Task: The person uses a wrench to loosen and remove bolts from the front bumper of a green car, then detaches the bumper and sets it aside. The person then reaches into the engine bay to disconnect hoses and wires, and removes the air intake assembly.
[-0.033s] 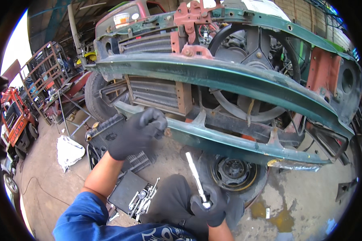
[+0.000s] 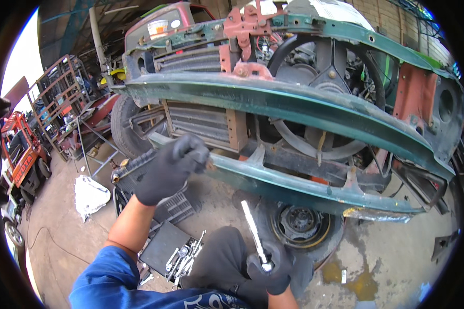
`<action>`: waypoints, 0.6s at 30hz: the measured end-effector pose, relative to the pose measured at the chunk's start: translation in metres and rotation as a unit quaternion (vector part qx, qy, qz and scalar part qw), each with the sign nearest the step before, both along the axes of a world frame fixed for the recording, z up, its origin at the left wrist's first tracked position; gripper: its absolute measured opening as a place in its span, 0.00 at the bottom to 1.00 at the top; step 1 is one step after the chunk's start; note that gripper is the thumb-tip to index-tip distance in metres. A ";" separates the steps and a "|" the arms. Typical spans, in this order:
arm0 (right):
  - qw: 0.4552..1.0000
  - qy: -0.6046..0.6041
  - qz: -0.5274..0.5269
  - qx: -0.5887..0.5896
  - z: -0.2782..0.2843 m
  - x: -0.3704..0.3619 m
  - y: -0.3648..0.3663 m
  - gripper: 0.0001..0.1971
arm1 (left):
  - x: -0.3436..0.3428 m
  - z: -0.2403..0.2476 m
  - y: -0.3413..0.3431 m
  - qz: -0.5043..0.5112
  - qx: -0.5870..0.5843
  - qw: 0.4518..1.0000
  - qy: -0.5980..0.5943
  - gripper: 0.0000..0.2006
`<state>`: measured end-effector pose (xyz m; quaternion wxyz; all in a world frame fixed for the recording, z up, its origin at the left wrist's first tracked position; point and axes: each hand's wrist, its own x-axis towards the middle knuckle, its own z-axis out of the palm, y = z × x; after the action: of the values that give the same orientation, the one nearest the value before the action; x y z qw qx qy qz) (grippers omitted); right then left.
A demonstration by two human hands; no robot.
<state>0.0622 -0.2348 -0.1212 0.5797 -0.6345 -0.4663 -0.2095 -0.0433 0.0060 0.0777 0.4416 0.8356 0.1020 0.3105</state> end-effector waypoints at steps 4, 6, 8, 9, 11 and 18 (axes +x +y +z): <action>0.991 0.117 0.029 -0.050 -0.013 0.003 -0.035 0.15 | -0.010 0.071 0.035 0.109 0.184 0.958 -0.193 0.08; 0.987 0.151 -0.001 -0.058 -0.017 0.006 -0.050 0.14 | -0.009 0.112 0.070 0.141 0.219 0.933 -0.248 0.09; 0.980 0.195 0.003 -0.049 -0.020 0.014 -0.062 0.11 | -0.007 0.156 0.113 0.208 0.274 0.904 -0.252 0.10; 0.975 0.212 -0.024 -0.064 -0.021 0.016 -0.069 0.11 | -0.006 0.177 0.137 0.223 0.339 0.877 -0.259 0.11; 0.956 0.289 -0.013 -0.056 -0.025 0.019 -0.078 0.13 | 0.001 0.222 0.188 0.301 0.375 0.851 -0.212 0.13; 0.928 0.348 -0.129 -0.018 -0.026 -0.004 -0.100 0.19 | 0.021 0.309 0.369 0.474 0.610 0.633 -0.054 0.13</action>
<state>0.0585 -0.3347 -0.1476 0.6619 -0.7327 -0.1530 -0.0402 -0.0226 0.3749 0.3868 -0.3713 0.7331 0.2471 0.5135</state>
